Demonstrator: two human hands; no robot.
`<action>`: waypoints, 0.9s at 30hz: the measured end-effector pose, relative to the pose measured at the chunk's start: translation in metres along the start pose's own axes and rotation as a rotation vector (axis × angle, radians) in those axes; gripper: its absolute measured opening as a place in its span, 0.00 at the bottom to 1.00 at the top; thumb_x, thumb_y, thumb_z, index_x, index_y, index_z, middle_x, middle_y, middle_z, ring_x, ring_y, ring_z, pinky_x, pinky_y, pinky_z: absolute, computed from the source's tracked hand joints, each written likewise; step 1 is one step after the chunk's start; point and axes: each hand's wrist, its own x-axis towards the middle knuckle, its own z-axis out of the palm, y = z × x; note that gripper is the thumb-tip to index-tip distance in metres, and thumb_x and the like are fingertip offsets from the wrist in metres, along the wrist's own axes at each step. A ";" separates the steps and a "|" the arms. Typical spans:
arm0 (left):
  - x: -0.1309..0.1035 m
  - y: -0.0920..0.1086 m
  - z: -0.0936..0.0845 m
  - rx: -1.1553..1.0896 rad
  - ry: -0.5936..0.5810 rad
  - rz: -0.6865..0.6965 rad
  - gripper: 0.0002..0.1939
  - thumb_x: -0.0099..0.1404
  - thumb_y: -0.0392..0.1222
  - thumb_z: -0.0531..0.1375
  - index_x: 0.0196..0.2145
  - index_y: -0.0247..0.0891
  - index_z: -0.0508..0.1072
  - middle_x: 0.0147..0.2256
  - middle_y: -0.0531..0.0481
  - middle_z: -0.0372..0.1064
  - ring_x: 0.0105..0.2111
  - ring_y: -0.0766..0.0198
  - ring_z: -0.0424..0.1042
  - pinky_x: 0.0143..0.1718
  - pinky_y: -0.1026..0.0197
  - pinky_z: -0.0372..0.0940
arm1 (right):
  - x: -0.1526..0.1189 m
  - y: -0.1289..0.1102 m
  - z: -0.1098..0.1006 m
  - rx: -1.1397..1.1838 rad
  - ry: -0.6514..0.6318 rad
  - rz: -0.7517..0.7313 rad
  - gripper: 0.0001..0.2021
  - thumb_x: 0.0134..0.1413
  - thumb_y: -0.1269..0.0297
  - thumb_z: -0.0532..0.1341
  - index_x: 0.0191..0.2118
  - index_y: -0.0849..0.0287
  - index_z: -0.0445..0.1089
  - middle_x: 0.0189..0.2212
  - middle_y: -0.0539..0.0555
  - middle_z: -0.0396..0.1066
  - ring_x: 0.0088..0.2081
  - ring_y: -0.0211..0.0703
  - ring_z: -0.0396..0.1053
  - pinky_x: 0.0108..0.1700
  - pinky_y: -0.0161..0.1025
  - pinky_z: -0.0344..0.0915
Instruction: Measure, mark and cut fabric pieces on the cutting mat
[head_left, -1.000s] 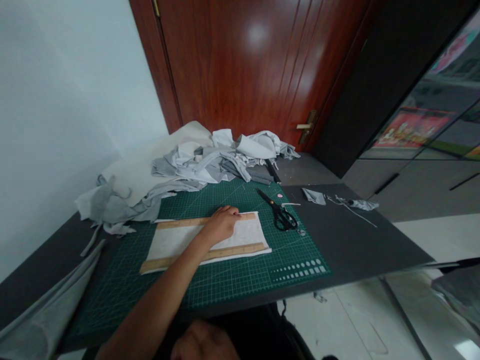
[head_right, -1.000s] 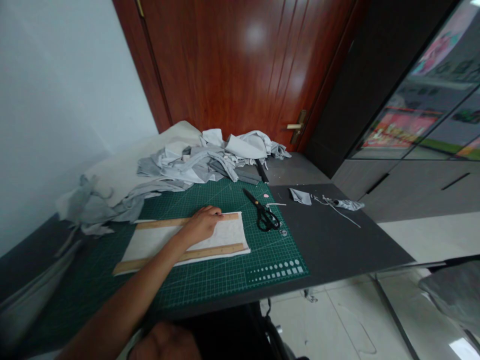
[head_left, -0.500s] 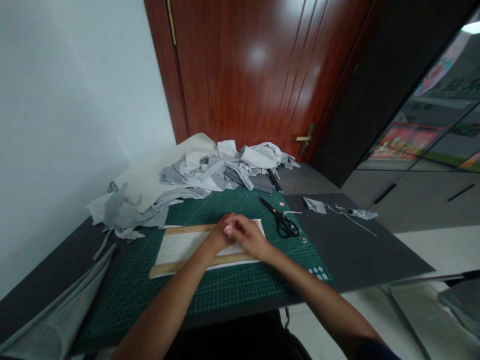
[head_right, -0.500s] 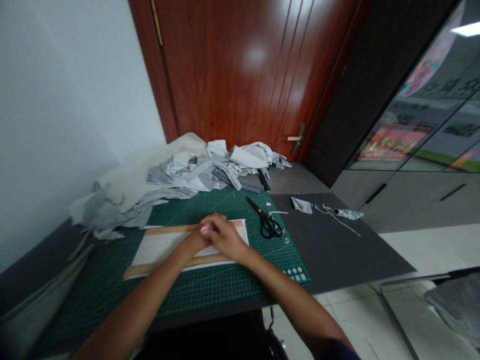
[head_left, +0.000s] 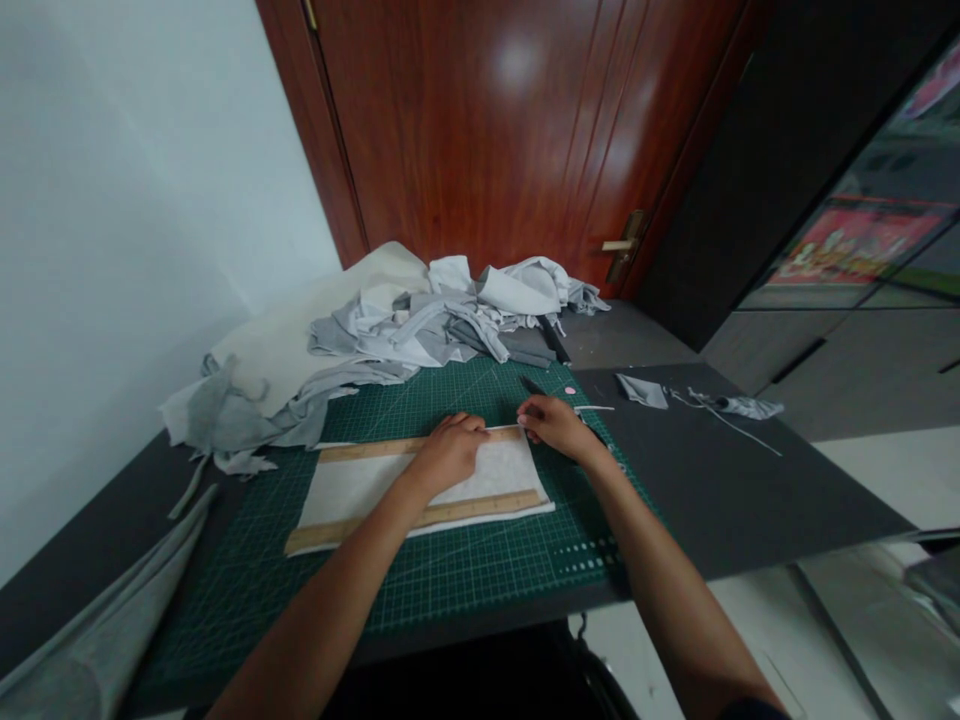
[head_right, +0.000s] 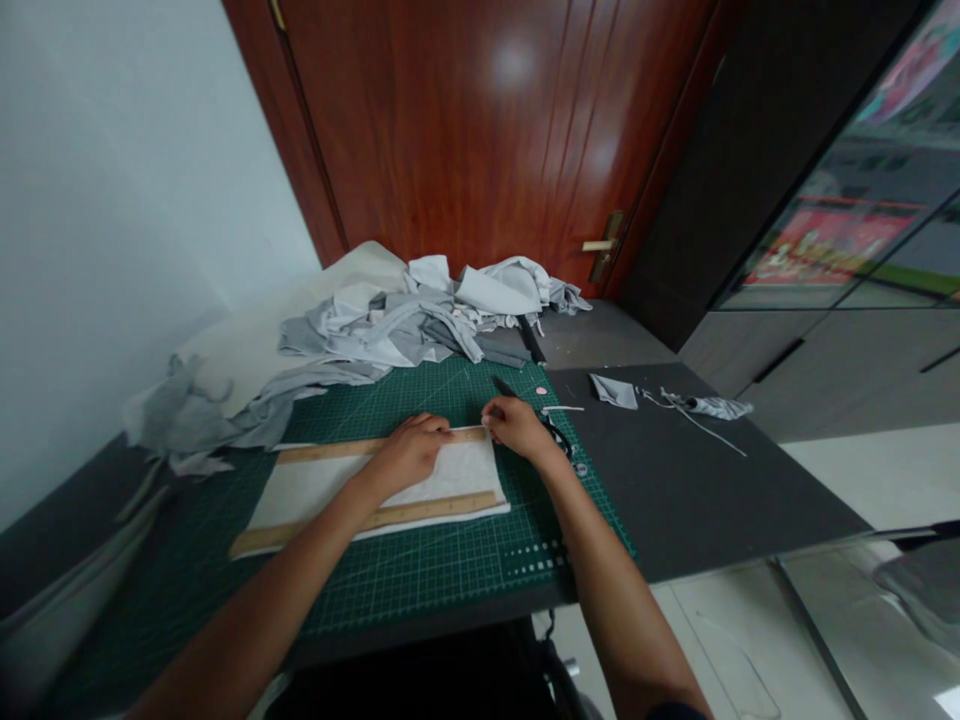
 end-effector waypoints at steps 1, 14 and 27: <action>0.000 0.000 0.000 -0.004 0.000 -0.003 0.22 0.62 0.22 0.54 0.45 0.39 0.80 0.46 0.46 0.75 0.49 0.54 0.70 0.53 0.52 0.66 | 0.000 0.001 0.000 -0.033 -0.007 0.012 0.06 0.58 0.74 0.59 0.34 0.60 0.73 0.19 0.45 0.70 0.21 0.36 0.68 0.28 0.32 0.63; 0.001 0.002 -0.002 -0.019 0.017 0.003 0.21 0.64 0.23 0.54 0.45 0.40 0.81 0.44 0.46 0.76 0.47 0.55 0.70 0.52 0.52 0.66 | -0.003 -0.001 0.006 -0.362 0.013 -0.033 0.08 0.57 0.75 0.63 0.35 0.62 0.81 0.33 0.58 0.82 0.39 0.45 0.77 0.48 0.37 0.64; 0.002 0.001 -0.001 -0.021 0.007 0.007 0.20 0.62 0.22 0.54 0.41 0.40 0.81 0.45 0.47 0.75 0.47 0.55 0.70 0.52 0.52 0.66 | 0.000 0.003 0.007 -0.356 0.055 -0.097 0.07 0.57 0.76 0.63 0.34 0.61 0.80 0.30 0.55 0.80 0.33 0.42 0.75 0.39 0.35 0.64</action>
